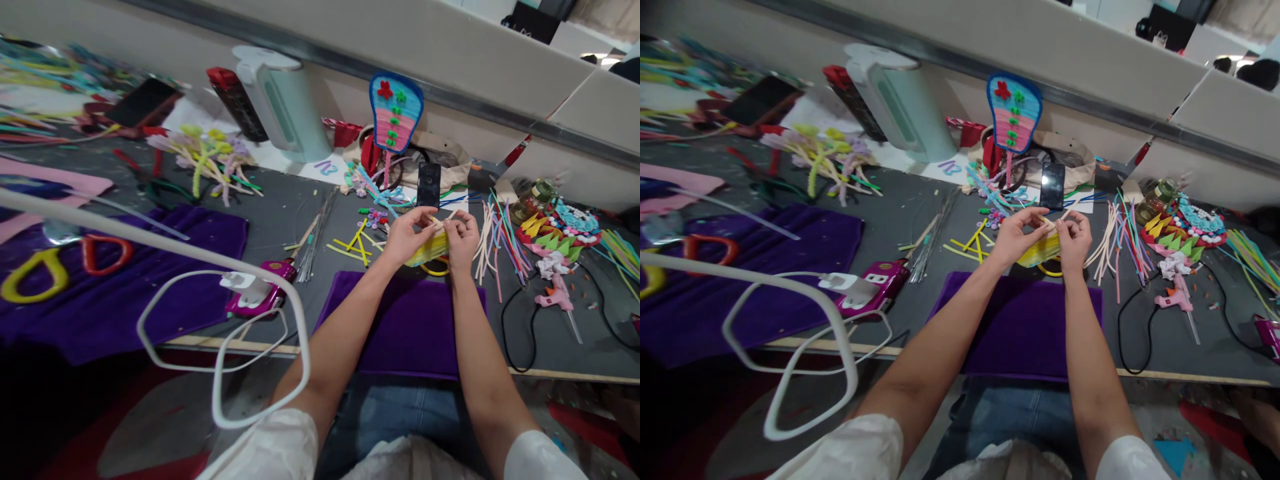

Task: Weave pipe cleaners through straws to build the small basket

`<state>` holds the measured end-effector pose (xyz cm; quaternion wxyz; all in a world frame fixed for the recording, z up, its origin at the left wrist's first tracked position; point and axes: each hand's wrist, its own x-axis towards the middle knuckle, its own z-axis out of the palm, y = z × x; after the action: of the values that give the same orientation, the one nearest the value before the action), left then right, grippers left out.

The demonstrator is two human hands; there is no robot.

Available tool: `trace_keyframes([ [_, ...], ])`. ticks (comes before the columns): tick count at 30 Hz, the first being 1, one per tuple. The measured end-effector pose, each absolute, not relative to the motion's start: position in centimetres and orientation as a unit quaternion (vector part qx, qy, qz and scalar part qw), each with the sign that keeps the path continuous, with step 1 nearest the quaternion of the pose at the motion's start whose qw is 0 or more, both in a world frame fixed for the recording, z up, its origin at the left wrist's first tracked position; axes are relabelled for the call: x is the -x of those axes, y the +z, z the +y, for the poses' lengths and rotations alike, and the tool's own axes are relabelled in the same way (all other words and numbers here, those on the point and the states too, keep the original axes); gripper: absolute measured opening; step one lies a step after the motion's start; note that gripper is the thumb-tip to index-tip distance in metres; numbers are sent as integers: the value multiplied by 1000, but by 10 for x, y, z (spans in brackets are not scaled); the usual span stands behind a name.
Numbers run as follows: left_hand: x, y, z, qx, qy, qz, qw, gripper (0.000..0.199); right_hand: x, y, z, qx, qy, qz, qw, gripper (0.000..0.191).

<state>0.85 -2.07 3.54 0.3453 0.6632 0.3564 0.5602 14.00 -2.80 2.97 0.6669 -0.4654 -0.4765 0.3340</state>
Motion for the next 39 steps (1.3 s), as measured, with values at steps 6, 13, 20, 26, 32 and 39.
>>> trace_keyframes([
  [6,-3,34,-21,-694,521,356,345,34,-148,27,-23,487,340,-445,670,43],
  [13,0,40,-23,-721,479,320,385,35,-159,29,-22,508,409,-418,632,27],
  [20,2,43,-24,-709,492,296,410,41,-178,32,-26,487,481,-482,546,21],
  [26,5,42,-21,-692,508,279,431,50,-182,33,-30,484,508,-496,511,16],
  [32,6,44,-21,-682,512,269,448,53,-176,40,-32,460,543,-474,518,12],
  [39,5,47,-23,-678,505,255,469,57,-173,42,-33,446,584,-445,512,11],
])
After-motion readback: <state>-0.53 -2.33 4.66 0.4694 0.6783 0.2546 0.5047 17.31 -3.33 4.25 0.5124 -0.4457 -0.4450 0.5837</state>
